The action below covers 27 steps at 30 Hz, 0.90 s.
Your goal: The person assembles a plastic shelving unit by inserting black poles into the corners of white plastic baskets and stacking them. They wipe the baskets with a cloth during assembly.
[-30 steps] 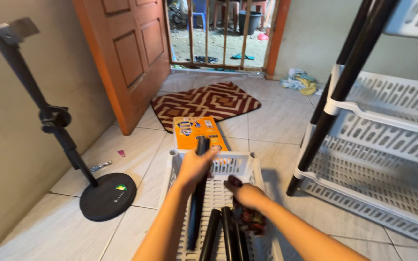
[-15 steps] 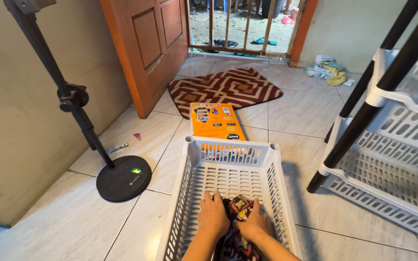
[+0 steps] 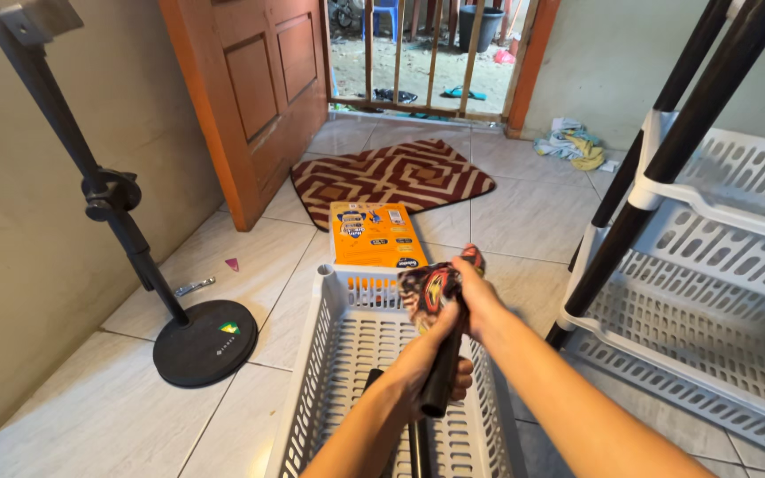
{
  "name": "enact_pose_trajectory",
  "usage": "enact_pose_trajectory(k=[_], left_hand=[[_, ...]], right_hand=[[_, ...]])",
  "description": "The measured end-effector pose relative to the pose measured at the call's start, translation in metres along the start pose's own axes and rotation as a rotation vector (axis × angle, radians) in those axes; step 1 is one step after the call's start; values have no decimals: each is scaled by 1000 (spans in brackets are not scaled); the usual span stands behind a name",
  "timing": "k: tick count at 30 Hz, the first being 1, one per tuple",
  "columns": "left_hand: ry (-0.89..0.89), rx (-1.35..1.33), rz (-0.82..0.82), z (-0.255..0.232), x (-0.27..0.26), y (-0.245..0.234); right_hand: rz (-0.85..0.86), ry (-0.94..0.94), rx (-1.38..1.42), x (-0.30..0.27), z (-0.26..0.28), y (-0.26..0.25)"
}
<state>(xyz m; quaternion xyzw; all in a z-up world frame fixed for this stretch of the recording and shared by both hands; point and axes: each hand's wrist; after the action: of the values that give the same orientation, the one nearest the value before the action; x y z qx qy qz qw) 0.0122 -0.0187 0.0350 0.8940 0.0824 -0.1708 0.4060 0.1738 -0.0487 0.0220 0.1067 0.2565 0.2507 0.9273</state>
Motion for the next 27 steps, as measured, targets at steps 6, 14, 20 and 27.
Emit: enact_pose_trajectory(k=[6, 14, 20, 27], left_hand=[[122, 493, -168, -23, -29, 41], [343, 655, -315, -36, -32, 28], [509, 790, -741, -39, -5, 10], [332, 807, -826, -62, -19, 7]], right_hand=[[2, 27, 212, -6, 40, -5], [-4, -10, 3, -55, 39, 11], [106, -17, -222, -91, 15, 46], [157, -120, -281, -110, -3, 60]])
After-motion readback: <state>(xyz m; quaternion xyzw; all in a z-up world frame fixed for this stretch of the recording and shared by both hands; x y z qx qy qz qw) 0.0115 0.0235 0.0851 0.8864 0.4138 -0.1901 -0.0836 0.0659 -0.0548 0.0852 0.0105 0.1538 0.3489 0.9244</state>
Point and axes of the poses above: each hand's wrist, its own x-axis towards the middle knuckle, its own y-axis out of the palm, z = x × y, and after that the axes turned 4 degrees about -x, right-handed
